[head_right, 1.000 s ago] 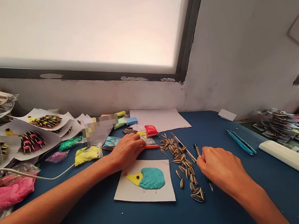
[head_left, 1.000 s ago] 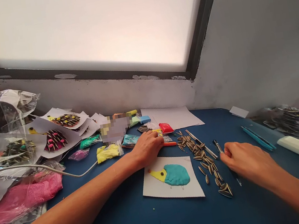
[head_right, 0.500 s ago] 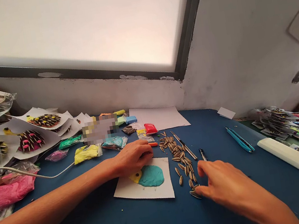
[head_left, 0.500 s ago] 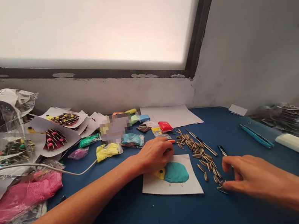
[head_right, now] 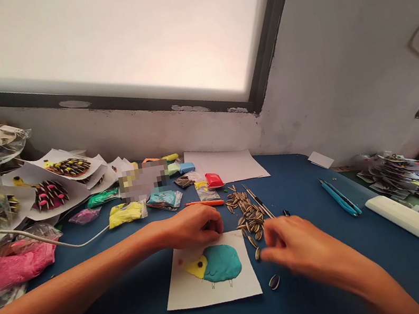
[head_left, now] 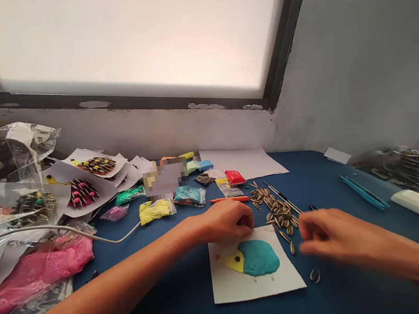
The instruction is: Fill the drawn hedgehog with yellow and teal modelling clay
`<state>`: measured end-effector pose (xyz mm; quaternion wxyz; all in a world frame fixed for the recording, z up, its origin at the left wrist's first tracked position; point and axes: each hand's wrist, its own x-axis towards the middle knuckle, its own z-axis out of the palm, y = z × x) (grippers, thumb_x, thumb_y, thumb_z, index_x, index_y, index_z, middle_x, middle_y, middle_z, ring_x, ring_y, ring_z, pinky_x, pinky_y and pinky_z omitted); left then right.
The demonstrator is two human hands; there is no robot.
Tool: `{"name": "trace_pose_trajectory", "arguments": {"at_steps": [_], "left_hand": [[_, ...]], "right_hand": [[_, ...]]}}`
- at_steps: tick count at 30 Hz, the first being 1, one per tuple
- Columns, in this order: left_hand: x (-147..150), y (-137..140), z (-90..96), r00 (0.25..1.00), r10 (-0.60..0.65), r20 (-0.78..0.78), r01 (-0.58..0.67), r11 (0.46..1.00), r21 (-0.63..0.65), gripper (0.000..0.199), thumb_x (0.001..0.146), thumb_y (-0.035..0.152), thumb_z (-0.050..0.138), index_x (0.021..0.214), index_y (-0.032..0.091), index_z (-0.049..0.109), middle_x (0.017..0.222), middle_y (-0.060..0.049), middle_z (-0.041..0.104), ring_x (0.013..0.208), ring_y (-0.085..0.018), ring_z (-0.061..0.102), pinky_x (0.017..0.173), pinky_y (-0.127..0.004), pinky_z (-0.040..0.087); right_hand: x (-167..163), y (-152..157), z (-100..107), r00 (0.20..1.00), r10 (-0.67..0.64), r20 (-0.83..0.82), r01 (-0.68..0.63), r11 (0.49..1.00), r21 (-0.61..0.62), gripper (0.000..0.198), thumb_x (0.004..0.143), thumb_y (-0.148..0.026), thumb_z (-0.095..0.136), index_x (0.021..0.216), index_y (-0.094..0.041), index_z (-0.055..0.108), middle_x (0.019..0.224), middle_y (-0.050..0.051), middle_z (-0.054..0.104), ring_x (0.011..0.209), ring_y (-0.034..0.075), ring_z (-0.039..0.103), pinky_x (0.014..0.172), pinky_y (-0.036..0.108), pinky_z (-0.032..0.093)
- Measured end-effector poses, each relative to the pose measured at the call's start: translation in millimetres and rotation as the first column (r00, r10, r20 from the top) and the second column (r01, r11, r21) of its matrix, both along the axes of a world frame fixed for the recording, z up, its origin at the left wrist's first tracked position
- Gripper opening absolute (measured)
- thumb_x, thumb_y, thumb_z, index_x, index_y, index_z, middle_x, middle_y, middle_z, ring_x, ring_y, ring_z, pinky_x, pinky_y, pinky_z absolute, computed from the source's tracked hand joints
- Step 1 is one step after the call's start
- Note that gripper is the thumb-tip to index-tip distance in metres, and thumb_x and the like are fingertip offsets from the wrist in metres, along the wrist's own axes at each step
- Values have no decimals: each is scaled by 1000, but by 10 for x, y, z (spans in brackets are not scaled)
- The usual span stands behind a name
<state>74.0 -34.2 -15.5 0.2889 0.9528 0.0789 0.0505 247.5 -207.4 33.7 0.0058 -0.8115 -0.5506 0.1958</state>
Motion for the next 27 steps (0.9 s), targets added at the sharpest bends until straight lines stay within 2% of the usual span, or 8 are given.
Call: {"name": "trace_pose_trajectory", "arguments": {"at_steps": [2, 3, 7, 11, 15, 21, 24, 27], "left_hand": [[2, 5, 0, 1000, -4, 5, 4, 1000, -2, 10, 76, 18, 56, 81, 18, 65, 73, 3, 66, 65, -9, 58, 61, -20, 40], [4, 6, -4, 1000, -4, 6, 4, 1000, -6, 10, 76, 18, 56, 81, 18, 65, 73, 2, 66, 65, -9, 58, 61, -19, 40], [17, -3, -42, 1000, -8, -11, 7, 998, -55, 14, 76, 18, 55, 86, 18, 65, 78, 1, 67, 67, -10, 58, 56, -19, 39], [28, -8, -97, 1000, -8, -22, 6, 996, -92, 17, 77, 21, 55, 89, 18, 66, 80, 0, 67, 67, -11, 58, 54, -19, 39], [29, -19, -99, 1000, -13, -5, 12, 996, -88, 17, 77, 21, 56, 89, 18, 67, 78, 0, 66, 66, -10, 58, 54, -19, 38], [-29, 11, 129, 996, -11, -90, 12, 1000, 6, 13, 82, 21, 55, 84, 17, 67, 80, 0, 68, 71, -10, 58, 64, -21, 41], [-97, 91, 273, 988, 29, -153, -26, 999, 23, 10, 79, 20, 57, 77, 15, 66, 77, -1, 67, 68, -12, 56, 58, -23, 38], [-167, 167, 375, 971, 27, -237, -26, 1000, 11, 9, 76, 21, 60, 74, 15, 66, 76, -1, 67, 64, -12, 55, 54, -23, 36]], "right_hand": [[6, -146, -32, 999, -4, -49, 2, 998, -57, 12, 66, -29, 67, 69, -23, 56, 66, -2, 62, 67, 16, 59, 54, 22, 39], [0, -193, -55, 997, -15, -72, 9, 997, -73, 10, 67, -26, 64, 69, -23, 55, 65, -3, 61, 65, 14, 59, 52, 21, 39], [-76, -116, -132, 986, -32, -162, 21, 997, -68, 16, 85, -31, 52, 72, -21, 49, 63, -4, 62, 49, 9, 56, 47, 20, 42], [-173, 210, -141, 990, -4, -141, 5, 1000, 9, 20, 95, -31, 50, 83, -17, 58, 68, -3, 63, 55, 9, 59, 55, 23, 48], [-155, 396, -103, 999, -32, -3, 32, 996, 86, 33, 94, -39, 58, 118, -17, 60, 112, 6, 65, 91, 16, 65, 78, 37, 55], [126, 260, -64, 959, -120, 258, 122, 993, 8, 33, 93, -39, 58, 120, -18, 60, 118, 7, 63, 98, 19, 64, 83, 41, 54], [171, 275, -140, 953, -80, 292, 91, 996, -25, 33, 93, -39, 58, 119, -18, 60, 116, 7, 64, 96, 18, 64, 82, 40, 54], [106, 396, -225, 955, -32, 295, 27, 999, 20, 34, 93, -39, 59, 120, -18, 59, 117, 7, 63, 96, 18, 64, 81, 40, 54]]}}
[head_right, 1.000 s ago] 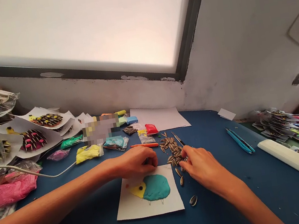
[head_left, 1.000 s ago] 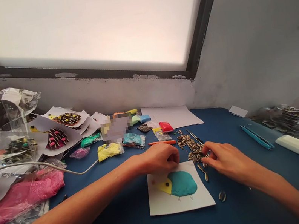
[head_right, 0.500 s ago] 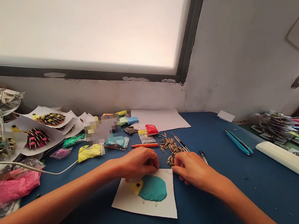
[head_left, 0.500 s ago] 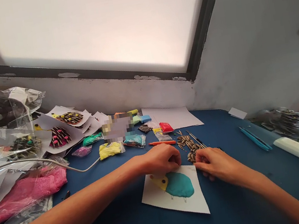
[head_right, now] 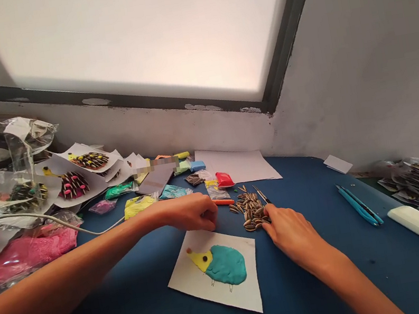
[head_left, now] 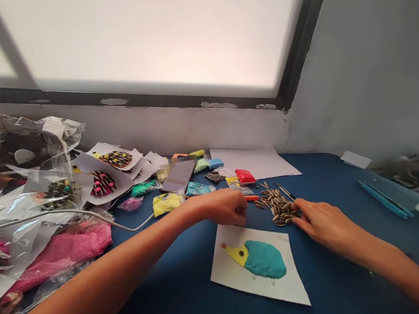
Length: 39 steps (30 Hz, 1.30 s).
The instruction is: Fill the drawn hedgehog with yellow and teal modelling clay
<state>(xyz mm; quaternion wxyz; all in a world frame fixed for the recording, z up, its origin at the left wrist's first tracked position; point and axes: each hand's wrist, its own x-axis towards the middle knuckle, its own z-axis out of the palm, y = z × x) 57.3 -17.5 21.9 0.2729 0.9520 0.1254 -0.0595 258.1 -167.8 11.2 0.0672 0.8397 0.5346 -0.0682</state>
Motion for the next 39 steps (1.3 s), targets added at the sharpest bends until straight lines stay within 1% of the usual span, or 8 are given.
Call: {"name": "trace_pose_trajectory", "arguments": {"at_steps": [4, 7, 11, 17, 23, 29, 35, 39], "left_hand": [[-38, 26, 62, 991, -15, -134, 11, 999, -33, 12, 72, 25, 67, 80, 16, 67, 81, -1, 68, 68, -13, 57, 54, -23, 38], [-23, 15, 62, 987, -25, -162, 18, 999, -46, 9, 72, 22, 67, 78, 15, 66, 80, 0, 67, 70, -13, 58, 56, -23, 39], [6, 5, 17, 990, -21, -143, 11, 997, -73, 5, 72, 19, 64, 74, 15, 66, 76, 0, 67, 67, -13, 57, 55, -23, 39], [53, -35, -96, 999, -24, -35, 21, 996, -91, 5, 72, 20, 64, 73, 16, 66, 75, 1, 67, 68, -12, 57, 57, -23, 39], [59, -47, -110, 999, -25, -41, 21, 995, -94, 7, 73, 21, 62, 75, 16, 67, 74, 1, 66, 66, -12, 56, 55, -23, 39], [45, -31, -77, 998, -14, -59, 4, 987, -161, 7, 75, 21, 62, 79, 16, 65, 79, 0, 67, 68, -12, 58, 56, -22, 40], [-48, 73, 5, 995, 95, -15, -94, 991, 91, 19, 73, 17, 59, 91, 20, 66, 82, 0, 65, 70, -13, 56, 56, -23, 36], [-58, 117, -42, 970, 189, 152, -205, 973, 101, 11, 78, 17, 55, 81, 19, 65, 81, 0, 67, 69, -12, 55, 59, -24, 36]], "right_hand": [[-133, 116, -13, 998, 61, 14, -62, 991, 120, 27, 96, -34, 53, 117, -17, 59, 105, 6, 66, 87, 16, 64, 76, 36, 53], [-209, 98, 56, 993, 119, 20, -121, 974, 192, 19, 95, -26, 44, 93, -20, 62, 90, 5, 69, 77, 18, 62, 66, 31, 45], [-249, 46, 134, 986, 169, 1, -163, 953, 256, 22, 90, -31, 44, 75, -24, 58, 74, 3, 68, 63, 18, 58, 55, 30, 36], [-274, 4, 37, 965, 241, -105, -195, 923, 332, 28, 91, -37, 40, 84, -27, 65, 88, 3, 72, 76, 20, 64, 66, 30, 44], [-340, -102, -84, 930, 315, -192, -254, 924, 285, 26, 88, -37, 44, 74, -27, 63, 80, 2, 70, 69, 18, 62, 61, 30, 42], [-273, -167, -178, 926, 290, -240, -244, 948, 205, 29, 90, -38, 38, 76, -27, 61, 79, 3, 70, 69, 20, 63, 61, 31, 44], [-203, -172, -165, 956, 205, -211, -196, 979, 60, 33, 90, -44, 29, 77, -29, 55, 79, 2, 69, 71, 23, 63, 62, 36, 43], [-144, -181, -161, 971, 190, -142, -161, 968, 192, 33, 88, -46, 31, 73, -28, 54, 75, 3, 68, 64, 22, 62, 58, 35, 42]]}}
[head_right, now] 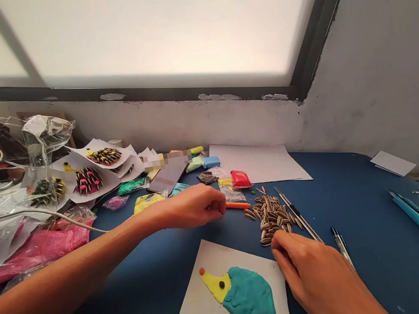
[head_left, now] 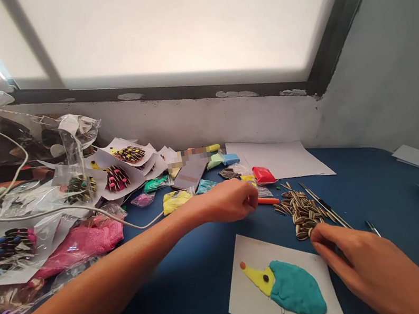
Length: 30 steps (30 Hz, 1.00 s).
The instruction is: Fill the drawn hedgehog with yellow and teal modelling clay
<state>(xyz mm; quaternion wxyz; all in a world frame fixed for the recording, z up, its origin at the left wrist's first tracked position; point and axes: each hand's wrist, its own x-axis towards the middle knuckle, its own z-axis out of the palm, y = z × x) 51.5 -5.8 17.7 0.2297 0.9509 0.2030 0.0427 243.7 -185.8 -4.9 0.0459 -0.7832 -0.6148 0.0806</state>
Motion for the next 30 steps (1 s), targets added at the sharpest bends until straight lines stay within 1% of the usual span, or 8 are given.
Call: {"name": "trace_pose_trajectory", "arguments": {"at_steps": [3, 6, 11, 15, 18, 22, 26, 30], "left_hand": [[51, -13, -89, 996, -5, 85, 4, 1000, 11, 12, 79, 15, 53, 77, 17, 64, 78, -1, 67, 67, -12, 54, 60, -24, 35], [99, -67, -158, 987, -28, 157, 30, 1000, -9, 11, 79, 14, 53, 75, 16, 63, 73, 0, 64, 65, -11, 51, 59, -23, 33], [87, -215, -191, 981, -60, 187, 88, 986, -145, 8, 80, 13, 56, 76, 16, 63, 73, 1, 63, 65, -9, 52, 59, -21, 36], [41, -320, -216, 986, -126, 111, 148, 964, -221, 6, 80, 15, 58, 79, 16, 64, 73, 2, 62, 67, -9, 53, 59, -19, 37], [20, -361, -251, 991, -120, 65, 131, 966, -224, 7, 78, 18, 61, 83, 17, 66, 75, 3, 62, 67, -8, 53, 59, -19, 37], [-4, -375, -316, 982, -119, 148, 147, 970, -193, 7, 81, 18, 62, 86, 17, 66, 78, 1, 61, 73, -9, 54, 63, -19, 38], [-30, -373, -391, 965, -131, 228, 170, 972, -163, 6, 82, 17, 62, 86, 16, 66, 80, 1, 61, 76, -10, 54, 67, -20, 39], [-32, -367, -462, 952, -133, 276, 176, 975, -136, 7, 84, 18, 60, 86, 16, 66, 79, 1, 59, 74, -9, 52, 66, -20, 38]], "right_hand": [[53, 18, -26, 1000, 12, -6, -11, 985, 173, 30, 87, -45, 38, 79, -29, 63, 82, 2, 70, 69, 22, 66, 60, 34, 46], [76, 54, -74, 993, 117, 15, -117, 949, 294, 31, 90, -42, 41, 86, -31, 70, 90, 1, 70, 69, 18, 68, 59, 29, 47], [81, 93, -142, 965, 218, 146, -257, 898, 358, 38, 96, -42, 38, 91, -29, 73, 88, 1, 69, 61, 13, 67, 50, 24, 47], [93, 116, -164, 927, 281, 250, -366, 824, 432, 51, 100, -49, 29, 83, -27, 71, 81, 1, 66, 53, 10, 64, 42, 22, 44], [82, 135, -169, 897, 299, 325, -426, 781, 457, 53, 101, -48, 26, 81, -26, 69, 77, 1, 64, 50, 10, 63, 39, 21, 42], [31, 148, -146, 878, 296, 377, -457, 755, 471, 47, 102, -41, 27, 80, -23, 65, 80, 2, 65, 54, 11, 65, 39, 22, 43], [-37, 125, -69, 889, 305, 343, -450, 721, 526, 34, 101, -36, 33, 88, -22, 61, 81, 2, 67, 60, 13, 67, 47, 22, 48], [-118, 66, -3, 924, 347, 159, -376, 753, 541, 21, 97, -32, 42, 90, -24, 59, 76, 0, 69, 59, 11, 67, 48, 19, 49]]}}
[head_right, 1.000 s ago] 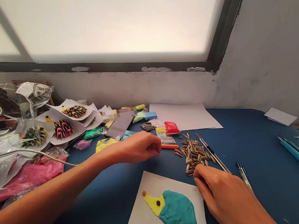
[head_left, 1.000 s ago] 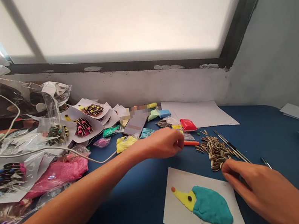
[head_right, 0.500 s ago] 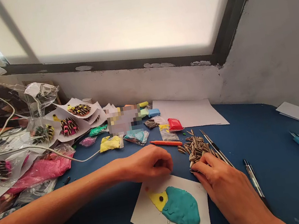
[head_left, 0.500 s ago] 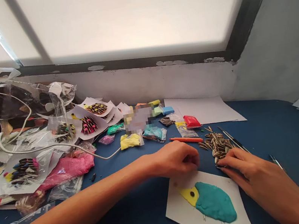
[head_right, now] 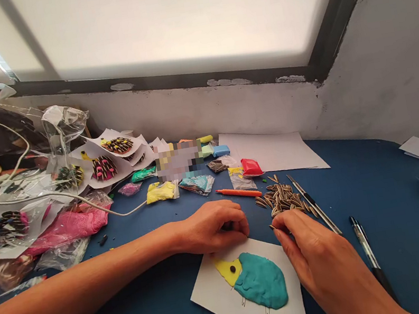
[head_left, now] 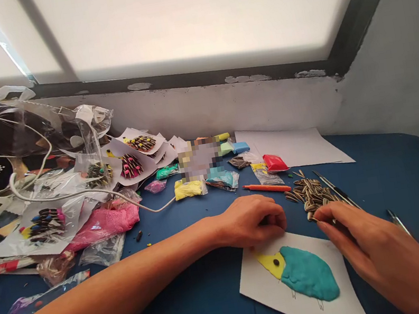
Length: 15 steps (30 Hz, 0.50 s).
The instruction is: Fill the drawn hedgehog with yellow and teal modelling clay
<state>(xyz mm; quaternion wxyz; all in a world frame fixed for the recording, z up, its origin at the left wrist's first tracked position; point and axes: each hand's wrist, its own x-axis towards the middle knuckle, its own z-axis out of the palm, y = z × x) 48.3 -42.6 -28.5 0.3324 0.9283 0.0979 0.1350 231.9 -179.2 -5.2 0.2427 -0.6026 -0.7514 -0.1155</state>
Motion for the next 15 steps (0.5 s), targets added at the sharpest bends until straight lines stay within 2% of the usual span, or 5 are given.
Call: {"name": "trace_pose_trajectory", "arguments": {"at_steps": [4, 8, 10, 13, 15], "left_hand": [[9, 9, -60, 998, -19, 64, 16, 999, 52, 7, 83, 16, 58, 86, 16, 65, 77, 1, 58, 72, -9, 51, 63, -20, 36], [7, 10, -79, 996, -25, 83, 19, 997, 70, 7, 83, 15, 59, 84, 15, 65, 76, 1, 58, 72, -9, 51, 64, -21, 36], [3, 5, -73, 997, -18, 76, 13, 998, 68, 6, 83, 15, 59, 84, 15, 65, 75, 1, 59, 72, -9, 51, 64, -21, 36], [5, -11, -56, 998, 19, 66, -24, 997, 73, 7, 82, 13, 58, 83, 15, 65, 77, 0, 60, 72, -10, 52, 64, -21, 37], [13, -24, -46, 996, 55, 69, -59, 996, 69, 10, 81, 11, 55, 82, 15, 64, 82, -1, 63, 73, -10, 53, 64, -21, 38]], "right_hand": [[-86, -60, 9, 984, 37, -173, -74, 975, -212, 18, 95, -31, 46, 86, -27, 61, 76, -3, 68, 62, 10, 66, 54, 18, 51], [-123, -101, 3, 977, 35, -209, -107, 931, -348, 20, 95, -33, 46, 85, -28, 63, 77, -4, 68, 61, 10, 64, 53, 18, 51], [-102, -102, 4, 985, 27, -170, -78, 951, -300, 21, 95, -34, 46, 85, -28, 63, 77, -4, 69, 61, 10, 66, 52, 18, 51], [-18, -71, -7, 999, -43, 0, 43, 996, -84, 27, 95, -36, 43, 86, -27, 66, 79, -2, 73, 60, 14, 70, 47, 22, 52], [57, -37, -31, 979, -133, 152, 126, 990, 56, 33, 95, -37, 38, 87, -26, 68, 80, 0, 74, 56, 17, 71, 41, 26, 51]]}}
